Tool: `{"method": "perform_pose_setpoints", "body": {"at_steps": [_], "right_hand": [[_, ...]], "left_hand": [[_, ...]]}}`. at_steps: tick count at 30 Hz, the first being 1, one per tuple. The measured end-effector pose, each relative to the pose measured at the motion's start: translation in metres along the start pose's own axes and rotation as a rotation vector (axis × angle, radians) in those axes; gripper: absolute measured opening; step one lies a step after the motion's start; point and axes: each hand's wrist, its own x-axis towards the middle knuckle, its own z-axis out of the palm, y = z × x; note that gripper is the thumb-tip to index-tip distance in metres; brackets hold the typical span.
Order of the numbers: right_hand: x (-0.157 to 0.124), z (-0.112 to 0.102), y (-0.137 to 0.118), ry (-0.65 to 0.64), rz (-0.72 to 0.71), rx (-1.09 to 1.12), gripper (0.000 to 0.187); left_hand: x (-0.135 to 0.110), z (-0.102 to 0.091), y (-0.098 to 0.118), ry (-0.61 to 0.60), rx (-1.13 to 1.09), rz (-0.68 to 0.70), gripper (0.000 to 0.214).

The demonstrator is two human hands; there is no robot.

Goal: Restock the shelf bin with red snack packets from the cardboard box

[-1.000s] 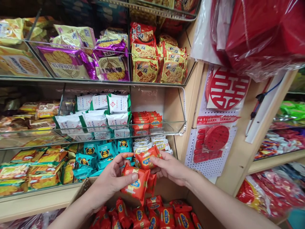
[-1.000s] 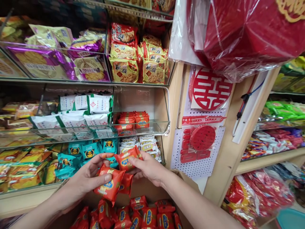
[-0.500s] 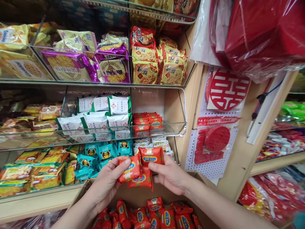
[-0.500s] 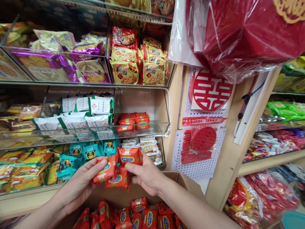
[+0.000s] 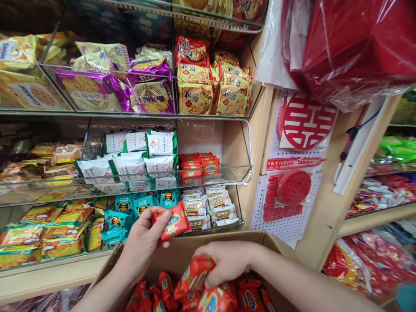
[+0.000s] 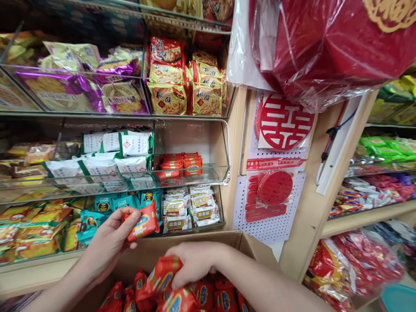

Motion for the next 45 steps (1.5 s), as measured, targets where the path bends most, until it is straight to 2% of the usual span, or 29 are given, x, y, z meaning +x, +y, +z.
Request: {"method": "perform_pose_setpoints", "body": {"at_steps": [3,5,7,9,12,14,16,18,20,24,34,41,45], "right_hand": [[0.013,0.018,-0.001,-0.173,0.079,-0.401,0.040],[0.019,0.024,-0.002,-0.267,0.120,-0.517,0.044],[0.018,0.021,-0.002,-0.263,0.129,-0.521,0.046],[0.011,0.010,-0.003,-0.149,0.109,-0.360,0.044],[-0.002,-0.008,-0.005,0.037,0.040,0.282,0.043],[-0.006,-0.015,-0.007,0.129,-0.068,0.684,0.050],[-0.005,-0.015,-0.010,0.258,-0.166,0.843,0.061],[-0.003,-0.012,-0.012,0.393,-0.200,0.835,0.066],[0.000,-0.010,-0.012,0.448,-0.206,0.794,0.061],[-0.002,-0.011,-0.011,0.439,-0.213,0.780,0.050],[-0.004,-0.017,-0.008,0.451,-0.183,0.767,0.053],[-0.005,-0.018,-0.007,0.430,-0.193,0.749,0.045],[-0.003,-0.017,-0.006,0.467,-0.203,0.725,0.044]], "left_hand": [[-0.004,0.006,-0.004,-0.064,0.062,-0.026,0.035],[-0.008,0.010,-0.005,-0.074,0.080,-0.028,0.038],[-0.011,0.011,-0.006,-0.082,0.091,-0.016,0.037],[-0.011,0.010,-0.007,-0.120,0.105,-0.014,0.034],[-0.008,0.007,-0.010,-0.164,0.135,-0.006,0.030],[-0.006,0.005,-0.013,-0.201,0.126,0.019,0.027],[-0.007,0.005,-0.017,-0.295,0.077,0.046,0.026],[-0.009,0.007,-0.021,-0.423,0.001,0.041,0.031],[-0.013,0.008,-0.022,-0.522,-0.054,0.002,0.038],[-0.015,0.007,-0.020,-0.560,-0.081,-0.011,0.046],[-0.013,-0.002,-0.008,-0.711,-0.057,-0.068,0.054],[-0.010,-0.003,-0.010,-0.708,-0.067,-0.093,0.055],[-0.005,-0.004,-0.016,-0.620,-0.048,-0.089,0.051]]}}
